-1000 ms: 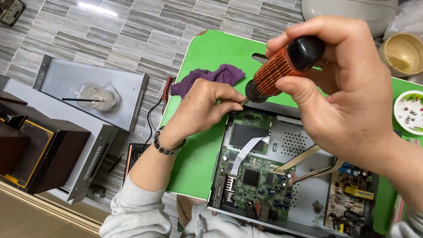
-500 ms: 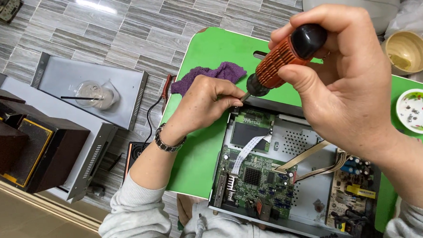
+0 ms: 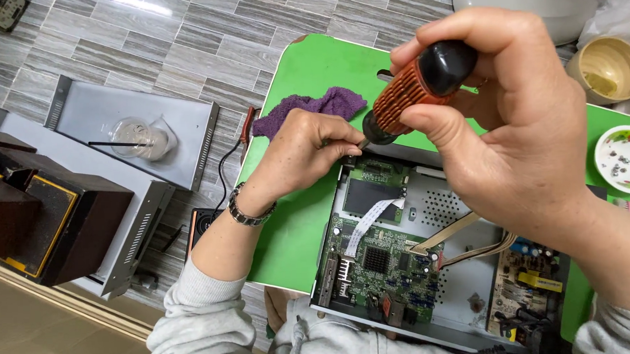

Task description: Repairing an electronic device by cleaning the circuit board with a brush and using a screwdriver to disassemble parts

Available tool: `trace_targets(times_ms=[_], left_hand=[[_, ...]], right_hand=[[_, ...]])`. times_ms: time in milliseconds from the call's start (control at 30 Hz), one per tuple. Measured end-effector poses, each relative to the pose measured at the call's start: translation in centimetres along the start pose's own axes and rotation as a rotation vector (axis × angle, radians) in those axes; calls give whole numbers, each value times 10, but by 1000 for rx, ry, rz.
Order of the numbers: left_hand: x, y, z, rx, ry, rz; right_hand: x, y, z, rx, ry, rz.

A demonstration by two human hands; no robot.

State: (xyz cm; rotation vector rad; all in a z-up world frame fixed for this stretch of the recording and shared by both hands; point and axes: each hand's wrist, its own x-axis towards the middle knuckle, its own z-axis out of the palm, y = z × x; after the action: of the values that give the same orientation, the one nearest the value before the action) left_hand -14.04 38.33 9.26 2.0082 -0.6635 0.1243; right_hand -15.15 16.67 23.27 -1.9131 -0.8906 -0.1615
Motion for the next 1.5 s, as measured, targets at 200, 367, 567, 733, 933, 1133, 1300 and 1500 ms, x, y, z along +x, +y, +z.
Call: trace_targets(times_ms=[200,367,567,733,933,1133,1300,1500], left_hand=[[1,0,-3,-2,-17,7],[1,1,-3,-3,-20,4],[0,-3,-4,26,-52,-28],[0,-2,-12,22,-86,-9],[2,1,-11,26,-23,2],[9,6,-7,-43,-2,-45],[3,-20,-11,47,-68,100],[2,8,-23,-304,-165,140]], right_hand=[[2,-1,2,-19,-2,7],[2,-2,2,-60,-4,6],[-2,7,5,-232,55,-52],[15,6,10,-285,12,-292],[27,5,9,-222,-69,-227],[30,30,-5,254,-205,-105],[34,4,-1,236,-344,-164],[35,26,-8,450,-479,-34]])
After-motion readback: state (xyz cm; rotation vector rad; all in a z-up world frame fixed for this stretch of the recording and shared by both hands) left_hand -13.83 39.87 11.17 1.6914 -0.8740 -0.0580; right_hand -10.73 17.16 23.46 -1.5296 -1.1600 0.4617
